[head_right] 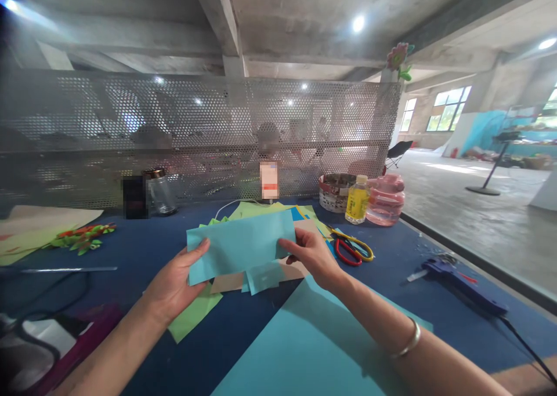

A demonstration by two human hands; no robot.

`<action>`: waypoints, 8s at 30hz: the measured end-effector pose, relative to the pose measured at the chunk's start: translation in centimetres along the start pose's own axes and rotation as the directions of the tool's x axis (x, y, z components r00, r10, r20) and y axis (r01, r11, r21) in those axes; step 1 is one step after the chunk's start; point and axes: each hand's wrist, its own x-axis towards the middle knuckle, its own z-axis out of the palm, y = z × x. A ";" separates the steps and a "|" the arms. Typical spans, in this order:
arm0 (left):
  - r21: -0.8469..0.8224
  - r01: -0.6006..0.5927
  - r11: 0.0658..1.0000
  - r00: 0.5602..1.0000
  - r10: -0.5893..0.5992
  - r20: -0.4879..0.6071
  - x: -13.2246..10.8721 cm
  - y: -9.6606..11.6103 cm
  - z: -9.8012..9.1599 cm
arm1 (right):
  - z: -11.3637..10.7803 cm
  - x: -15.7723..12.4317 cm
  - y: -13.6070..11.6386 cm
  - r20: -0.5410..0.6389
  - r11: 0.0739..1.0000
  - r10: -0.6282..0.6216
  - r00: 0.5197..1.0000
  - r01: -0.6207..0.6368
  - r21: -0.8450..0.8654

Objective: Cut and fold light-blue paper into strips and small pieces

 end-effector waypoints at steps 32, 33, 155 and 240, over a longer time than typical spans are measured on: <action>0.421 0.068 0.905 0.872 -0.259 0.416 -1.2 -2.1 0.2 | 2.0 -1.2 0.3 0.062 0.991 0.040 0.997 -0.032 -0.128; 0.411 0.069 0.909 0.876 -0.252 0.410 -1.2 -2.1 0.2 | 2.0 -1.1 0.5 0.061 0.990 0.036 0.997 -0.027 -0.140; 0.038 -0.029 0.999 0.954 0.016 0.300 -1.2 -2.7 0.8 | 3.2 -2.3 -0.9 0.008 0.980 -0.002 1.000 0.004 -0.198; 0.096 -0.169 0.981 0.972 0.150 0.180 -0.2 -0.7 -0.2 | 3.1 -4.1 -2.5 0.430 0.841 0.086 0.899 0.166 -0.516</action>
